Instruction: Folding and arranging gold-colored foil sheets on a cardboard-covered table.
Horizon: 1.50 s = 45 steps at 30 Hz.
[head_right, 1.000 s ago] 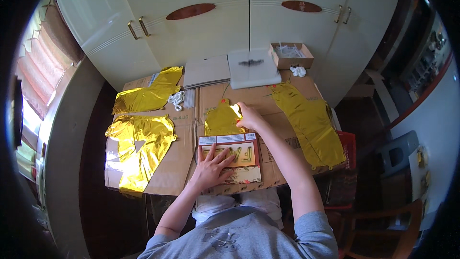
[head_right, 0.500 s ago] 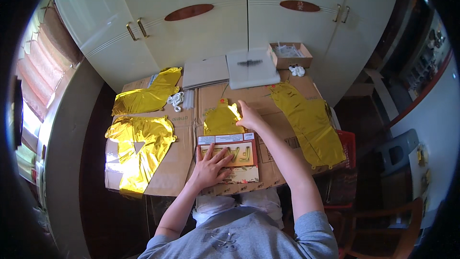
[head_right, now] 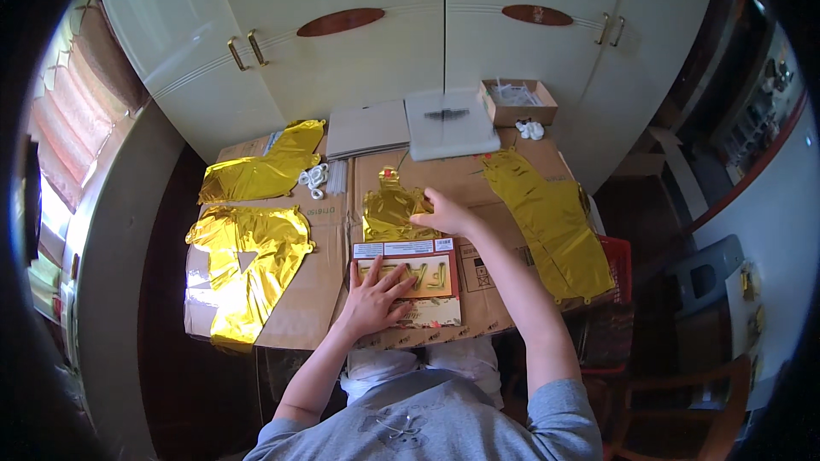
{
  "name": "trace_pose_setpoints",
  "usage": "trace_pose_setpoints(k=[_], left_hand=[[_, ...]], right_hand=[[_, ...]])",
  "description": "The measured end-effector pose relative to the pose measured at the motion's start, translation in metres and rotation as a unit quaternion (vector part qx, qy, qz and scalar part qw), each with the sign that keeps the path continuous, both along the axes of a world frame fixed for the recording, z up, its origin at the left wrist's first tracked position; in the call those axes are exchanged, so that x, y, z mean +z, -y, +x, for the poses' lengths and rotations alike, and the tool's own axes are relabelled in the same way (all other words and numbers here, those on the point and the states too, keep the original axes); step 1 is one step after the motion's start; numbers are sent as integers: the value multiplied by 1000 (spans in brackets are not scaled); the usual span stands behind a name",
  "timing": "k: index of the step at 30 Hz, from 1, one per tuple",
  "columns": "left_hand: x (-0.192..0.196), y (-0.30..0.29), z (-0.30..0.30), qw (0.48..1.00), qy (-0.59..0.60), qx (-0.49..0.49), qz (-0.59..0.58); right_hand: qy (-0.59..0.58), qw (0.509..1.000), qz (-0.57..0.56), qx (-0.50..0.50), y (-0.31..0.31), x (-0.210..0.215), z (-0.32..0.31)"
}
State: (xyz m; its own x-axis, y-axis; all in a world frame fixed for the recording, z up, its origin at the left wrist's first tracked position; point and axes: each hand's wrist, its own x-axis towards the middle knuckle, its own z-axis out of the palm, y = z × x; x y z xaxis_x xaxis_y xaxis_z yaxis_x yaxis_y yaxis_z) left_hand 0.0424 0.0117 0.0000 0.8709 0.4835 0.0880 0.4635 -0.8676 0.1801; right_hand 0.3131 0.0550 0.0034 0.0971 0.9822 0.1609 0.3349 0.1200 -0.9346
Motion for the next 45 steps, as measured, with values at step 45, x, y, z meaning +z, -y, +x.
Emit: trace_pose_setpoints(k=[45], left_hand=[[75, -32, -10, 976, 10, 108, -189]], right_hand=[[520, 838, 52, 158, 151, -12, -73]])
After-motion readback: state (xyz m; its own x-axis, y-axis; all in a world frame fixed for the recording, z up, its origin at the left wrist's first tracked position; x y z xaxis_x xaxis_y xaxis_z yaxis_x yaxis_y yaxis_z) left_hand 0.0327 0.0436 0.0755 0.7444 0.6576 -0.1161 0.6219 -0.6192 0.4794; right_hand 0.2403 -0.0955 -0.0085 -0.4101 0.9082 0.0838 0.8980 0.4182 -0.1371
